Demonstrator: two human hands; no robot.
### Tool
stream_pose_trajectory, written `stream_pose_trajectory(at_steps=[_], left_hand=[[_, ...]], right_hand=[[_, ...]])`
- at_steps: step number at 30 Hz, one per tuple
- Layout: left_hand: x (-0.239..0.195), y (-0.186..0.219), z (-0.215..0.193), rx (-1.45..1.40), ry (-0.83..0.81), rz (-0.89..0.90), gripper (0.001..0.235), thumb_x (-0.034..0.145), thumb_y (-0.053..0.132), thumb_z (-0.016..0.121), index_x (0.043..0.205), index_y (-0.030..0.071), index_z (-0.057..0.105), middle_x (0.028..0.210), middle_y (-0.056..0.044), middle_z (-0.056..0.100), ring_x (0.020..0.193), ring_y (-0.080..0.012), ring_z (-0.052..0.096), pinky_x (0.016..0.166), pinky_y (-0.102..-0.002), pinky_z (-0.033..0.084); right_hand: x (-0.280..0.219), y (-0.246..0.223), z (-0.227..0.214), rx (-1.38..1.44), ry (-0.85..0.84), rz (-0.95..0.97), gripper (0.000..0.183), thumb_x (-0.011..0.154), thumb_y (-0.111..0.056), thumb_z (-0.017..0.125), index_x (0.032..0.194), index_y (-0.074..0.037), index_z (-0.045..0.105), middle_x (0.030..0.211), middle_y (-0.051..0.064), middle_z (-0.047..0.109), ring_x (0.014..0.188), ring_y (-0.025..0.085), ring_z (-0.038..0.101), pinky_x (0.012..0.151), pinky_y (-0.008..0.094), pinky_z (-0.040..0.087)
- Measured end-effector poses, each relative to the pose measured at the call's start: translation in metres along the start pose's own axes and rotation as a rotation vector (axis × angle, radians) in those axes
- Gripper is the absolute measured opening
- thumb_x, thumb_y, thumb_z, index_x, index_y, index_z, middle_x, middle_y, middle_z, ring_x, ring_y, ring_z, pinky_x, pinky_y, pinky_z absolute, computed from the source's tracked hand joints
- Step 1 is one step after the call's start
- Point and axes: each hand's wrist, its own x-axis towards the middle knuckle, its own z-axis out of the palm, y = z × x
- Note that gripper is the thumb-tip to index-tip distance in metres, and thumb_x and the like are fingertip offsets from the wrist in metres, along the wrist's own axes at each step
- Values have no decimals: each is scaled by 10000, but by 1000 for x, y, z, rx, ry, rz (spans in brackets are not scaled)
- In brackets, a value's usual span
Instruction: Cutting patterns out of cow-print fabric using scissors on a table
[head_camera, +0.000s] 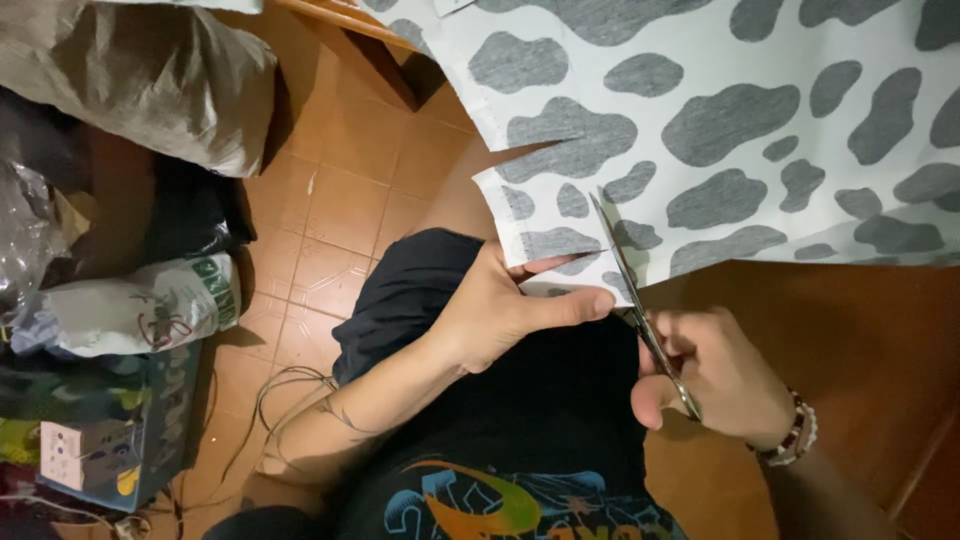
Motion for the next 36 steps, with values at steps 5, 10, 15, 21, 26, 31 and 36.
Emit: stream_pose_trajectory(at_steps=[5, 10, 15, 21, 26, 31, 36], left_hand=[[-2, 3, -1, 3, -9, -15, 291, 749, 137, 846, 1008, 28, 769, 1031, -21, 759, 962, -70, 655, 891, -217, 545], [-2, -3, -11, 108, -85, 38, 306, 801, 166, 816, 1073, 35, 763, 1089, 14, 734, 1027, -58, 619, 953, -214, 500], [-9, -7, -34, -92, -172, 45, 321, 855, -12, 751, 1162, -52, 664, 1011, -182, 746, 926, -221, 750, 857, -264, 636], [-4, -6, -55, -330, -137, 17, 430, 945, 62, 674, 1337, -62, 547, 1204, -187, 657, 963, -318, 730, 821, -345, 636], [2, -10, -63, -426, -3, 43, 349, 930, 142, 703, 1220, -13, 586, 873, -81, 659, 733, -127, 643, 652, -212, 553], [0, 13, -47, -305, 100, 125, 275, 809, 98, 816, 1035, 31, 673, 891, -20, 694, 712, -74, 648, 675, -197, 603], [-1, 21, -43, -227, 99, 208, 217, 813, 128, 828, 995, 69, 725, 909, 1, 737, 767, -60, 656, 708, -200, 580]], right_hand=[[0, -6, 3, -1, 11, -10, 599, 595, -710, 660, 572, -133, 503, 465, -73, 452, 457, 49, 383, 432, 272, 332], [-1, 2, 5, 41, -25, -34, 540, 613, -658, 726, 591, -144, 564, 490, -70, 546, 445, 58, 465, 435, 256, 389], [-4, 5, 14, 137, -112, 73, 606, 412, -448, 1017, 651, -119, 568, 561, -51, 512, 540, 88, 409, 446, 275, 348], [9, -14, 38, 51, -27, 31, 668, 478, -747, 714, 653, -139, 501, 558, -73, 477, 506, 75, 397, 453, 272, 373], [15, 0, 66, 206, -1, 175, 683, 434, -665, 791, 789, -118, 587, 640, -58, 534, 602, 79, 419, 532, 252, 380], [26, -26, 69, 136, 32, 59, 675, 500, -763, 640, 740, -140, 541, 626, -48, 529, 581, 97, 457, 573, 270, 403], [28, -18, 72, 170, 51, 100, 716, 463, -772, 641, 800, -145, 575, 637, -41, 628, 535, 86, 527, 542, 269, 465]])
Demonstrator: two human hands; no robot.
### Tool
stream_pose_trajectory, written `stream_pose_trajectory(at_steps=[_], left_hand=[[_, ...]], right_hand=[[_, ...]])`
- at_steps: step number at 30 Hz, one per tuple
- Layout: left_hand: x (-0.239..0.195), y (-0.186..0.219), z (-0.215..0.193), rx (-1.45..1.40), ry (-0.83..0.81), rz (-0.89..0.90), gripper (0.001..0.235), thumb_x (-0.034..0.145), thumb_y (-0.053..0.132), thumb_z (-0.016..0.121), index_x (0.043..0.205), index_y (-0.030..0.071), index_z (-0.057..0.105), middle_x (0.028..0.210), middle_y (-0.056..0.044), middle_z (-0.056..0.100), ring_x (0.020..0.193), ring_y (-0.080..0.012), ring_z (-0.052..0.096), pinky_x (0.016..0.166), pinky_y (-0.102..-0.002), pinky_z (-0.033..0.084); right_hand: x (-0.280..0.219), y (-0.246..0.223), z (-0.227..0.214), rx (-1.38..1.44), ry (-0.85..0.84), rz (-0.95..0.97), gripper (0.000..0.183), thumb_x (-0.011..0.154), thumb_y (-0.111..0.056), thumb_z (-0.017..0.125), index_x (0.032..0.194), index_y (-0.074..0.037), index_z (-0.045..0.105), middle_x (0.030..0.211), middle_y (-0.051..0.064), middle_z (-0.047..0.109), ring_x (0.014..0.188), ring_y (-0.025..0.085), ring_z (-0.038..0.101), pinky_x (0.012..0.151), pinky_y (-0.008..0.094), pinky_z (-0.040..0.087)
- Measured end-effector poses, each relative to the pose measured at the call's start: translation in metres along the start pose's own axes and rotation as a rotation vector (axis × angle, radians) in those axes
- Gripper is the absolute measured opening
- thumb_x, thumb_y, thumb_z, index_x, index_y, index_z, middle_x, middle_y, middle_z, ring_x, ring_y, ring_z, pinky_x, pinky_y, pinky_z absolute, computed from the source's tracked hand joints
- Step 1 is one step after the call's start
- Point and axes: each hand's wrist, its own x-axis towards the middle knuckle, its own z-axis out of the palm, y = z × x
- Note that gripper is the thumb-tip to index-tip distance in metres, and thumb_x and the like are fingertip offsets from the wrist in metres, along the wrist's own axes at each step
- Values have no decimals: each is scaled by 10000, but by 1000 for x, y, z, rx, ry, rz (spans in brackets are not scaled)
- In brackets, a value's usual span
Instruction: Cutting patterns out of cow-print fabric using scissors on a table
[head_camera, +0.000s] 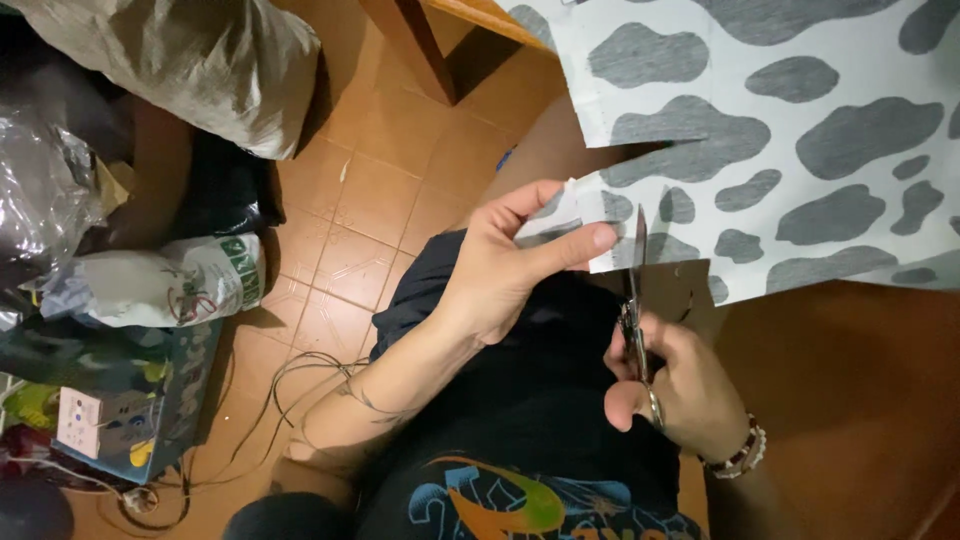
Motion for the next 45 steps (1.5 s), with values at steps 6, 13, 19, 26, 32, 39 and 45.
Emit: stream_pose_trajectory(at_steps=[6, 13, 19, 26, 32, 39, 45], left_hand=[[-6, 5, 5, 5, 51, 30, 246, 768, 114, 853, 973, 37, 742, 898, -42, 759, 776, -93, 689, 727, -226, 599], [-8, 4, 2, 19, 34, 34, 215, 780, 111, 844, 954, 40, 740, 884, -7, 740, 779, -67, 652, 717, -212, 589], [-9, 8, 2, 36, 49, 17, 192, 768, 116, 848, 912, 46, 742, 858, -9, 739, 766, -75, 658, 706, -218, 604], [-8, 2, 0, 19, 78, -28, 217, 757, 109, 850, 931, 34, 743, 851, -12, 734, 740, -73, 644, 674, -225, 605], [-8, 5, 0, 17, 84, -25, 184, 758, 94, 848, 896, 27, 747, 812, -18, 726, 719, -87, 648, 659, -226, 610], [-7, 2, -2, 6, 78, -21, 205, 768, 109, 845, 928, 25, 748, 842, -13, 728, 748, -78, 640, 680, -242, 618], [-8, 4, -1, 21, 81, -18, 180, 757, 109, 849, 875, 37, 734, 788, 7, 703, 715, -68, 621, 655, -225, 596]], right_hand=[[-3, -9, 2, -104, 46, 52, 808, 391, -858, 577, 773, -147, 599, 681, -44, 663, 606, 104, 610, 635, 289, 526], [-1, -13, 5, -163, 42, 49, 752, 382, -801, 691, 755, -157, 582, 635, -44, 641, 556, 99, 565, 583, 283, 495], [-1, -10, 4, -204, 54, 41, 752, 396, -844, 633, 718, -166, 589, 648, -60, 632, 559, 103, 570, 593, 296, 482], [-4, -6, 4, -166, 74, -5, 700, 425, -814, 651, 676, -162, 611, 560, -59, 548, 516, 90, 453, 521, 286, 390], [-5, -14, 7, -56, 89, 24, 594, 483, -648, 803, 670, -123, 595, 579, -31, 670, 531, 73, 592, 534, 262, 458], [-6, -21, 11, -162, 122, 62, 542, 536, -625, 815, 603, -136, 591, 454, -44, 572, 443, 67, 484, 470, 291, 404], [-8, -16, 17, -164, 189, -17, 479, 609, -503, 868, 565, -131, 570, 446, -50, 497, 463, 80, 394, 450, 307, 361]])
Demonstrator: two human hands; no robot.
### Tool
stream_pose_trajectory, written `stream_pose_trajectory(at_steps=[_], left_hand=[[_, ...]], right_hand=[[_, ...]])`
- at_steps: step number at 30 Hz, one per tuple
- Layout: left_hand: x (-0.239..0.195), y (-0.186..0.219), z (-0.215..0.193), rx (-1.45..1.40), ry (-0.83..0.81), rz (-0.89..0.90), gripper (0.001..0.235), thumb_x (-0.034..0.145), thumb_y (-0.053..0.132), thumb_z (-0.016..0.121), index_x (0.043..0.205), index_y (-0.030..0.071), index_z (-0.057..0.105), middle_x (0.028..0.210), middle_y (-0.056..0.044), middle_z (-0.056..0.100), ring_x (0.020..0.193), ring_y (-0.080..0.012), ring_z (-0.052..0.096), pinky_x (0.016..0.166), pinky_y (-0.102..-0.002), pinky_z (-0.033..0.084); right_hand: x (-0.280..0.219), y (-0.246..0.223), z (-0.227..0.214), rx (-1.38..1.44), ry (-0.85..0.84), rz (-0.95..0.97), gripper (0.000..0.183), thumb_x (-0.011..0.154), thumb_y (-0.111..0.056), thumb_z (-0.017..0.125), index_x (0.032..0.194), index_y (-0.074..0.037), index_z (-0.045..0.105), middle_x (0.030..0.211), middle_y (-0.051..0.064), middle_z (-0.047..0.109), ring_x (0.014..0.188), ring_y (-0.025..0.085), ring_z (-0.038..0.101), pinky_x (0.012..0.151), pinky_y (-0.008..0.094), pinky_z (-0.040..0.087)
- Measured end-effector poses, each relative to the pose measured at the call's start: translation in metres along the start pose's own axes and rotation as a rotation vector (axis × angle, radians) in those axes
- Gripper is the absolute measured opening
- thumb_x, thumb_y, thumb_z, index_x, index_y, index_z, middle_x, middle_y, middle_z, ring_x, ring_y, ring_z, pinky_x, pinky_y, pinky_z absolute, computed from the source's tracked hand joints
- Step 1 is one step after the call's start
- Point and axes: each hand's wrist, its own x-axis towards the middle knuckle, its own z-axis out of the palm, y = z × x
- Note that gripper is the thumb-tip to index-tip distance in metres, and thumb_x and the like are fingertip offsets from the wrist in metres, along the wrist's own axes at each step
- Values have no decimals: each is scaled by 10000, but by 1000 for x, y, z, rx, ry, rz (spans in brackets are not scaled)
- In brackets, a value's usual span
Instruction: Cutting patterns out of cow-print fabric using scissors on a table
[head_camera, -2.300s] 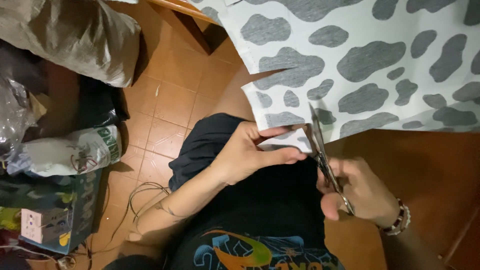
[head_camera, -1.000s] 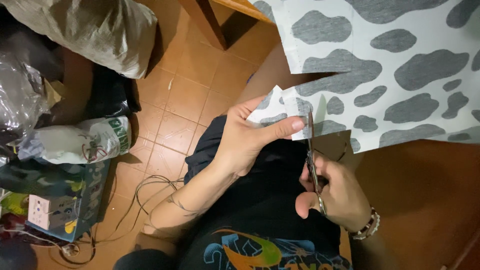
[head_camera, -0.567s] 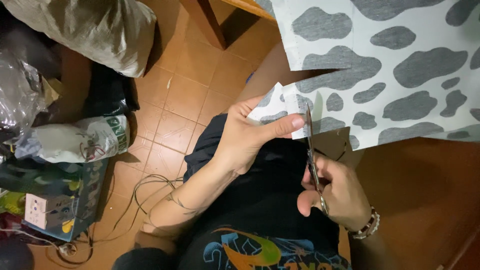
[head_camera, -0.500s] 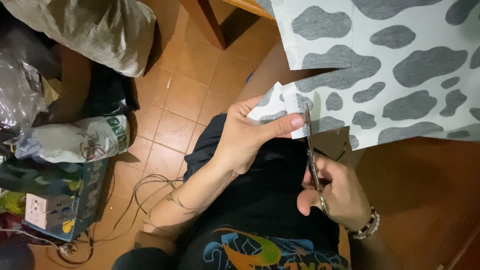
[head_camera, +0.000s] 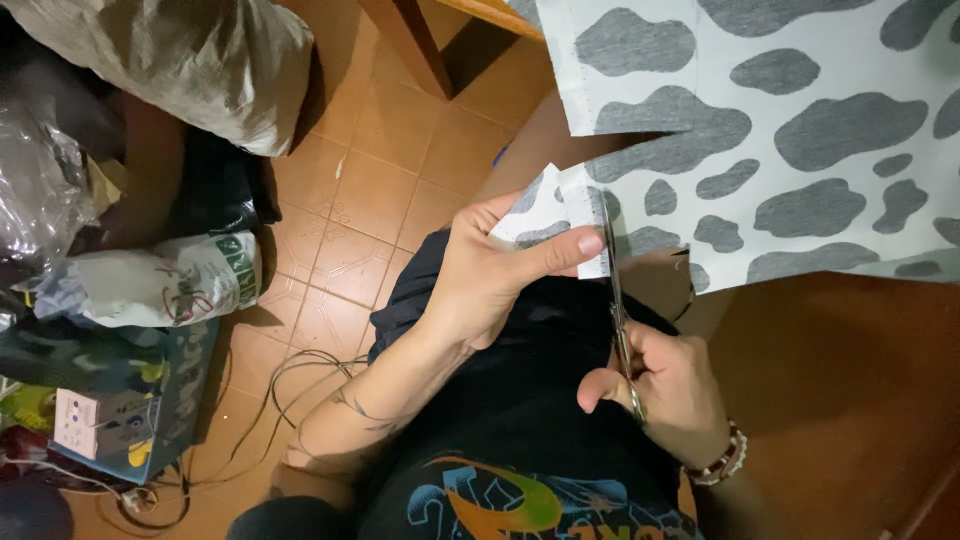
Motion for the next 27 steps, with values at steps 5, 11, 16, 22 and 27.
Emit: stream_pose_trajectory(at_steps=[5, 11, 16, 22, 27], left_hand=[[2, -9, -6, -26, -37, 9, 230, 769, 127, 853, 950, 39, 740, 868, 10, 721, 757, -60, 621, 674, -221, 582], [-5, 3, -2, -12, -14, -1, 165, 755, 97, 850, 861, 41, 736, 785, 7, 709, 709, -68, 628, 663, -220, 600], [-5, 1, -5, -6, -15, 5, 170, 757, 100, 850, 866, 43, 734, 792, 3, 711, 711, -73, 630, 650, -218, 585], [-7, 7, -4, 4, 1, 12, 148, 749, 94, 850, 818, 55, 725, 749, 11, 693, 685, -77, 621, 636, -214, 578], [-6, 3, -5, -17, -5, 13, 157, 746, 84, 852, 830, 48, 725, 765, 18, 690, 693, -71, 611, 641, -221, 584]], right_hand=[[2, 17, 6, -107, 26, -106, 533, 595, -553, 864, 594, -150, 515, 482, -37, 420, 485, 108, 340, 458, 325, 342], [14, -11, -6, 79, -47, -110, 503, 523, -600, 815, 595, -152, 598, 482, -68, 587, 441, 42, 470, 439, 260, 386], [29, -18, -13, -82, -82, -15, 564, 451, -650, 817, 632, -148, 634, 514, -41, 643, 454, 80, 573, 486, 278, 447], [31, -21, -8, -101, -60, -11, 614, 454, -747, 677, 593, -150, 630, 472, -38, 634, 419, 105, 589, 449, 299, 461], [29, -28, -6, -90, 26, -105, 528, 576, -611, 810, 559, -149, 555, 484, -44, 584, 445, 96, 522, 480, 320, 429]])
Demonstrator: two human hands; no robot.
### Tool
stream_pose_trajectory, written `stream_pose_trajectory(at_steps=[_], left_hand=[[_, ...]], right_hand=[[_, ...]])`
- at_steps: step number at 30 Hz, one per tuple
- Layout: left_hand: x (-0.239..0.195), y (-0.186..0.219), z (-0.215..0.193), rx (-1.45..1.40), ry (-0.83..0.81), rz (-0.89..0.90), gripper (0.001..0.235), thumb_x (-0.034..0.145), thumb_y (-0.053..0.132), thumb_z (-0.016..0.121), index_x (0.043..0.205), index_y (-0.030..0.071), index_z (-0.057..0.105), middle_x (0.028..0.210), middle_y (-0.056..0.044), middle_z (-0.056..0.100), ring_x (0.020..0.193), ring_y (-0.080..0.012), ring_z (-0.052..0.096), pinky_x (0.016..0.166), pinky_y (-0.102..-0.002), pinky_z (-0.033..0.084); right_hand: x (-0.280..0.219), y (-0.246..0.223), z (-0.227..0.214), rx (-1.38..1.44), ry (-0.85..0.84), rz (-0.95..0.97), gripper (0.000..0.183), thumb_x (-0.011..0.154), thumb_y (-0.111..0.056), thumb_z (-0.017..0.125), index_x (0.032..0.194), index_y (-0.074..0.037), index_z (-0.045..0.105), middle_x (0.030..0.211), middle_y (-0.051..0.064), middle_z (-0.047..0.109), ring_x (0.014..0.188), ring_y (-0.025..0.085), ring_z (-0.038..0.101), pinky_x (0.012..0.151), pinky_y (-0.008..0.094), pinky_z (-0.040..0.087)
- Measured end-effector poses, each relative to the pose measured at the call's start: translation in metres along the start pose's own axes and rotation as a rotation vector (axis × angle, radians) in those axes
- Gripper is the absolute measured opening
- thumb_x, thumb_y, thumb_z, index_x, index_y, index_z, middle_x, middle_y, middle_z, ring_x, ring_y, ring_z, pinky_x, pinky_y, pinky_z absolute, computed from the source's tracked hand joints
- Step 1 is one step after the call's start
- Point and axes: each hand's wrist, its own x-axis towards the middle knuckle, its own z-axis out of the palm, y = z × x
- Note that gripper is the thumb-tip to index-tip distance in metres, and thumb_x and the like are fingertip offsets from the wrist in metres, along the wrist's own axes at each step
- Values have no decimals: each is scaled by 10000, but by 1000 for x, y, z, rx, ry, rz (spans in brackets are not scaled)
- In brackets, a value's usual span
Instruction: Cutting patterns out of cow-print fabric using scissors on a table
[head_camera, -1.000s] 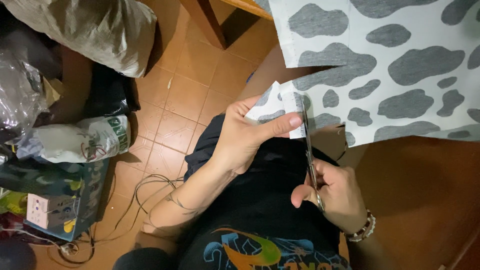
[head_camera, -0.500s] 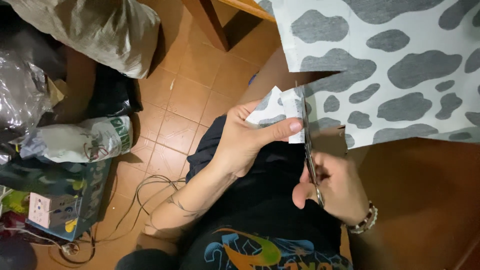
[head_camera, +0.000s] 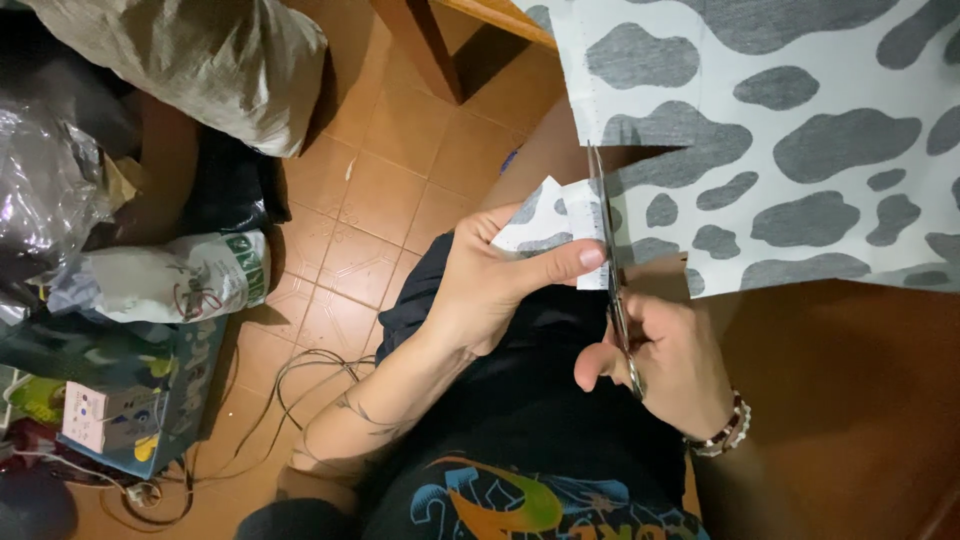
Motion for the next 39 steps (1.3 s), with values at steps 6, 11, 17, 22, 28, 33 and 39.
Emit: stream_pose_trajectory(at_steps=[6, 11, 17, 22, 28, 33, 39], left_hand=[[10, -26, -14, -69, 99, -35, 370, 658, 30, 919, 952, -88, 728, 790, -149, 749, 719, -177, 745, 640, -291, 648], [10, 4, -11, -76, -21, -20, 166, 900, 112, 735, 1008, 7, 666, 845, -138, 733, 820, -222, 745, 777, -289, 609], [43, 1, -23, -291, -4, -30, 133, 814, 128, 531, 831, 0, 564, 970, -277, 720, 1028, -384, 687, 1032, -430, 506], [51, 11, 3, -36, -4, 215, 240, 947, 185, 601, 999, 32, 423, 987, -143, 625, 951, -218, 602, 936, -371, 509], [50, 30, 28, 104, 86, 352, 540, 796, 52, 756, 738, 207, 242, 690, 91, 356, 642, -14, 367, 587, -175, 337], [56, 34, 32, 186, 45, 306, 321, 748, 130, 865, 1023, 41, 728, 1024, -46, 758, 947, -134, 708, 873, -285, 616], [51, 36, 34, 251, 1, 277, 381, 789, 164, 834, 1117, 32, 691, 1103, -62, 739, 1005, -142, 694, 933, -279, 596]], right_hand=[[1, -12, 1, 164, 28, 83, 377, 618, -325, 948, 467, -150, 650, 318, 42, 562, 348, 140, 509, 443, 258, 447], [-11, 12, -5, 254, -14, -194, 486, 665, -602, 686, 622, -122, 625, 556, -34, 657, 432, 64, 592, 404, 214, 466], [-12, 27, -20, 251, -92, 42, 455, 590, -576, 795, 629, -149, 643, 539, -38, 685, 450, 67, 584, 425, 235, 454], [-12, 26, -23, 238, -137, 63, 512, 569, -656, 729, 613, -160, 609, 521, -57, 619, 482, 65, 508, 465, 258, 408], [-8, 26, -27, 259, -140, -2, 458, 601, -579, 783, 658, -152, 627, 533, -64, 621, 504, 62, 523, 477, 252, 433], [-2, 14, -34, 300, -175, 24, 417, 643, -477, 850, 624, -134, 613, 533, -40, 582, 503, 95, 479, 481, 271, 393], [3, 20, -36, 424, -169, -168, 409, 754, -514, 730, 744, -142, 559, 589, -36, 607, 509, 89, 540, 510, 248, 437]])
